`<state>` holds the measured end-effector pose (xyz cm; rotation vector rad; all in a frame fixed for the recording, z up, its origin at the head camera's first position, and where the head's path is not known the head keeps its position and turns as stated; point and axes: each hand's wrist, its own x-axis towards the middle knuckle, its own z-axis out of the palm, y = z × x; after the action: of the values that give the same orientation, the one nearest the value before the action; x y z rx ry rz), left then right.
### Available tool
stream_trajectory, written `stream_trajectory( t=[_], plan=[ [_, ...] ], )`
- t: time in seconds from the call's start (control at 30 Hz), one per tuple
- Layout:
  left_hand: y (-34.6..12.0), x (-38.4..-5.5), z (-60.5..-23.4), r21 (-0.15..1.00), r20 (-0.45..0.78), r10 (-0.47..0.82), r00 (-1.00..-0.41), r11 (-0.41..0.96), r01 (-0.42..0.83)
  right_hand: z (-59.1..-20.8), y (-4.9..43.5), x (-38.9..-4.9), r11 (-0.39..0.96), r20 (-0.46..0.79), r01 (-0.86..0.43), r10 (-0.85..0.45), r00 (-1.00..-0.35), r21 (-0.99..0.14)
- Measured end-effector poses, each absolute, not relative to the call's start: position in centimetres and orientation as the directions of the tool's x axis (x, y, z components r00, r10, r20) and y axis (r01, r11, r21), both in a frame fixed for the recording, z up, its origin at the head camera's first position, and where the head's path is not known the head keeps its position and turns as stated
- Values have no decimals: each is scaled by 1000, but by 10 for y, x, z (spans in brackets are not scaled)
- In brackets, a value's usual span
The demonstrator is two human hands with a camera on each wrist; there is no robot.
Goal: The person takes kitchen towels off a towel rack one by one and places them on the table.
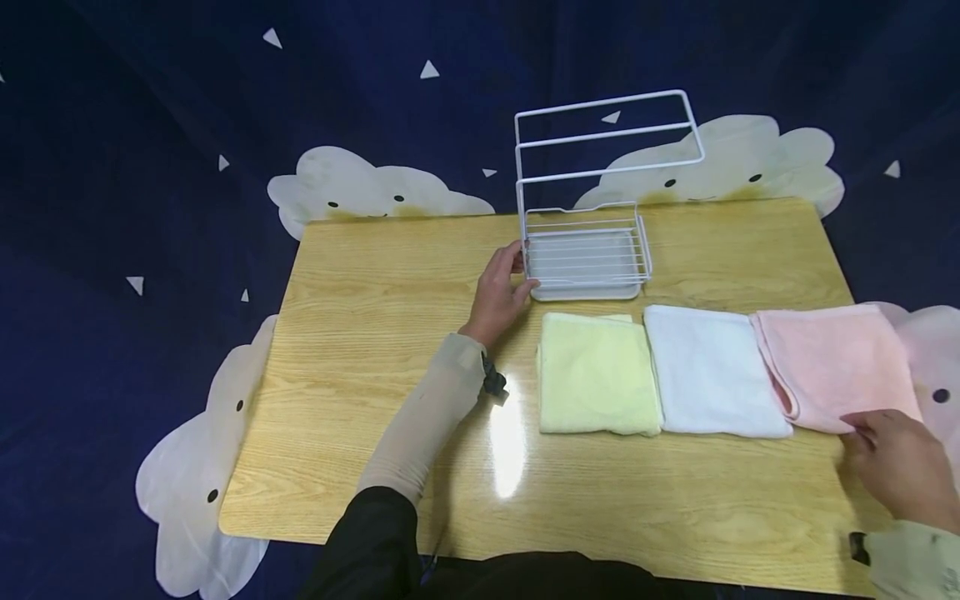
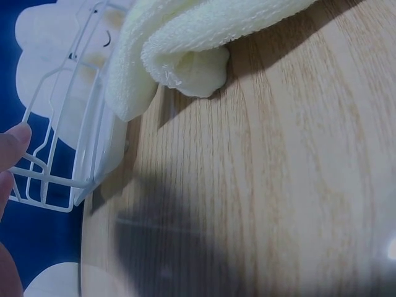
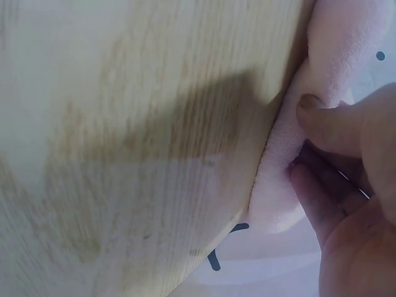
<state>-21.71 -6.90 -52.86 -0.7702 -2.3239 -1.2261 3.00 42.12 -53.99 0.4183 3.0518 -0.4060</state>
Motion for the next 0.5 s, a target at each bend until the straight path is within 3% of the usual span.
stream_trajectory(
  t=[0.5],
  plan=[
    [-73, -216, -530, 612, 571, 286, -769, 477, 631, -539, 419, 23, 934, -103, 269, 251, -963, -234]
  ],
)
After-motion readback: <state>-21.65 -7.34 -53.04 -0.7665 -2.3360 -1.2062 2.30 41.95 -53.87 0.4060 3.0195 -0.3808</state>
